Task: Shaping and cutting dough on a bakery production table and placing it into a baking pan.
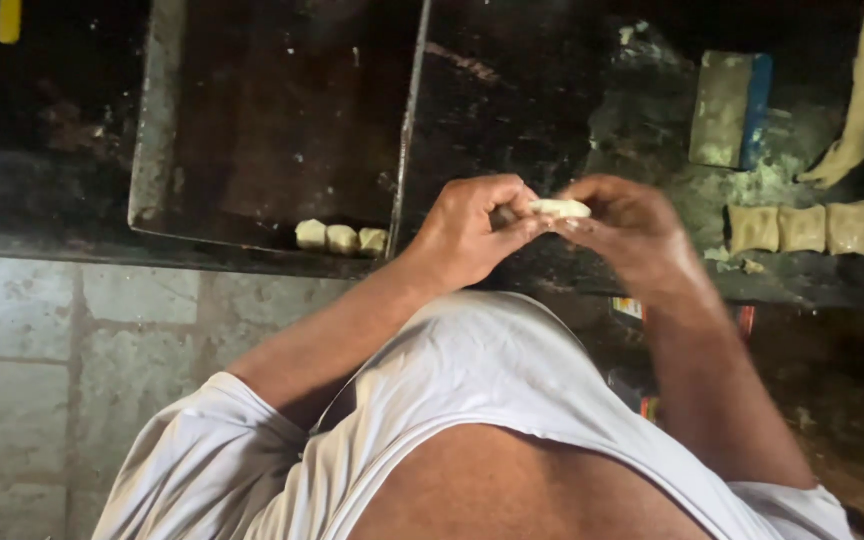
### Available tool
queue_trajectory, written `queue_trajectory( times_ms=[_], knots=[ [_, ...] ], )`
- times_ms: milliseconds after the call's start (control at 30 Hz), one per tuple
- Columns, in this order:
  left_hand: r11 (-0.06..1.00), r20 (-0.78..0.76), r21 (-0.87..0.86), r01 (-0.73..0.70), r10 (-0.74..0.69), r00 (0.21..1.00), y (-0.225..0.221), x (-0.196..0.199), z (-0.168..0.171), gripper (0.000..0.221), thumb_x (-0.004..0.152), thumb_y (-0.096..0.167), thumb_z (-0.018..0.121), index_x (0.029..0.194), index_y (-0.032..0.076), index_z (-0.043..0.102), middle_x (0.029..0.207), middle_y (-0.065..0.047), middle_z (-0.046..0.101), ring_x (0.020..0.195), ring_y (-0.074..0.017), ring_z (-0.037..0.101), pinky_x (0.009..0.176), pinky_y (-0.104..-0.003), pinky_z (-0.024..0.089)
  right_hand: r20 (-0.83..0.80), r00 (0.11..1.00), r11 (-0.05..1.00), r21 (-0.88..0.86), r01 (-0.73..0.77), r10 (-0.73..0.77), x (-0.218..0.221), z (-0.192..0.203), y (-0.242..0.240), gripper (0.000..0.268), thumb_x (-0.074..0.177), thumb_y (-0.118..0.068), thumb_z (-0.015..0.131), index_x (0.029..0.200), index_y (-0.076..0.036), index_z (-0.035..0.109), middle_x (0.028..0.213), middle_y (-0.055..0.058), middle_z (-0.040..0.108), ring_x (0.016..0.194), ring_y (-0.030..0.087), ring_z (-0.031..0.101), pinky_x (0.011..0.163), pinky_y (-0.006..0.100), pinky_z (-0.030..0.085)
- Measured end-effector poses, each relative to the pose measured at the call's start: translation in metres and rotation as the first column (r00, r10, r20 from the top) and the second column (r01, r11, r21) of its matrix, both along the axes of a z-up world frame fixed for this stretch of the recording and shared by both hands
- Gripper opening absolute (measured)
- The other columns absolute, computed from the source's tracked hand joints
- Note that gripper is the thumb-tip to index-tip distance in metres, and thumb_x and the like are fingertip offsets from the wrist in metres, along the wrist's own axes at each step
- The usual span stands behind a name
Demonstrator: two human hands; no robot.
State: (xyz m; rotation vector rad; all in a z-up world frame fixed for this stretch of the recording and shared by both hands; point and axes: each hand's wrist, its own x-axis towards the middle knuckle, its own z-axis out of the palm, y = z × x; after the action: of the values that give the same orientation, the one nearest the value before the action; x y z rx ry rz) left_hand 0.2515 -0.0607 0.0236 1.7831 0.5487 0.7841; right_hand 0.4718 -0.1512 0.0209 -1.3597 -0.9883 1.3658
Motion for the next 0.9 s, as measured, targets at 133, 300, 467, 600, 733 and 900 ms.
queue_trajectory(
  times_ms=[133, 300, 467, 600, 733, 900],
  knots=[
    [0.998, -0.016, -0.069, 0.003, -0.005, 1.000, -0.004, -0.004, 0.010, 0.034, 0.092, 0.007, 0.077, 0.119, 0.003, 0.057, 0.085, -0.007, 0.071, 0.073, -0.0085, 0.063, 0.066, -0.027, 0.054, 0.613, 0.788, 0.999, 0.034, 0.037, -0.050, -0.018, 0.013, 0.004, 0.019, 0.093, -0.017, 0.079, 0.106, -0.006, 0.069, 0.096, 0.009, 0.077, 0.083, 0.015, 0.073, 0.067, 0.031, 0.060],
    [0.895, 0.161, -0.438, 0.088, -0.018, 0.987, -0.003, 0.003, -0.029, 0.027, 0.100, 0.003, 0.062, 0.127, -0.003, 0.068, 0.104, -0.005, 0.076, 0.094, -0.0083, 0.072, 0.083, -0.025, 0.060, 0.707, 0.452, 0.673, 0.689, -0.269, -0.544, -0.050, -0.009, -0.013, 0.037, 0.090, -0.021, 0.091, 0.115, -0.003, 0.070, 0.115, 0.015, 0.070, 0.106, 0.029, 0.070, 0.086, 0.040, 0.059],
    [0.761, 0.207, -0.633, 0.143, -0.012, 0.978, 0.001, 0.001, -0.027, 0.033, 0.096, 0.003, 0.068, 0.128, -0.005, 0.066, 0.110, -0.006, 0.073, 0.096, -0.0102, 0.071, 0.084, -0.025, 0.061, 0.770, 0.437, 0.720, 0.616, -0.319, -0.465, -0.050, -0.014, -0.019, 0.048, 0.073, -0.032, 0.088, 0.113, -0.008, 0.074, 0.114, 0.016, 0.064, 0.109, 0.030, 0.061, 0.089, 0.046, 0.054],
    [0.783, 0.167, -0.620, 0.041, 0.080, 0.983, 0.007, 0.009, -0.036, 0.034, 0.093, 0.008, 0.073, 0.125, -0.002, 0.066, 0.109, -0.005, 0.074, 0.094, -0.0097, 0.073, 0.081, -0.025, 0.063, 0.767, 0.511, 0.861, 0.499, -0.093, -0.389, -0.011, -0.040, -0.013, 0.028, 0.099, -0.024, 0.083, 0.122, -0.010, 0.076, 0.121, 0.010, 0.069, 0.118, 0.024, 0.065, 0.097, 0.042, 0.058],
    [0.858, 0.076, -0.500, -0.120, 0.181, 0.981, 0.009, 0.007, -0.041, 0.035, 0.092, 0.009, 0.079, 0.124, -0.003, 0.069, 0.104, -0.006, 0.075, 0.090, -0.0085, 0.070, 0.078, -0.024, 0.060, 0.917, 0.277, 0.914, 0.348, -0.207, -0.286, -0.004, -0.046, -0.014, 0.037, 0.086, -0.025, 0.085, 0.116, -0.004, 0.077, 0.116, 0.020, 0.067, 0.110, 0.036, 0.063, 0.088, 0.046, 0.056],
    [0.850, 0.112, -0.497, -0.172, 0.260, 0.959, 0.002, 0.015, -0.057, 0.035, 0.094, 0.006, 0.075, 0.127, -0.003, 0.067, 0.100, -0.005, 0.075, 0.088, -0.0082, 0.069, 0.077, -0.022, 0.057, 0.597, 0.798, 0.995, -0.019, -0.097, 0.089, 0.004, -0.056, -0.025, 0.019, 0.092, -0.020, 0.078, 0.102, -0.005, 0.077, 0.104, 0.008, 0.080, 0.094, 0.020, 0.078, 0.082, 0.034, 0.065]
  ],
)
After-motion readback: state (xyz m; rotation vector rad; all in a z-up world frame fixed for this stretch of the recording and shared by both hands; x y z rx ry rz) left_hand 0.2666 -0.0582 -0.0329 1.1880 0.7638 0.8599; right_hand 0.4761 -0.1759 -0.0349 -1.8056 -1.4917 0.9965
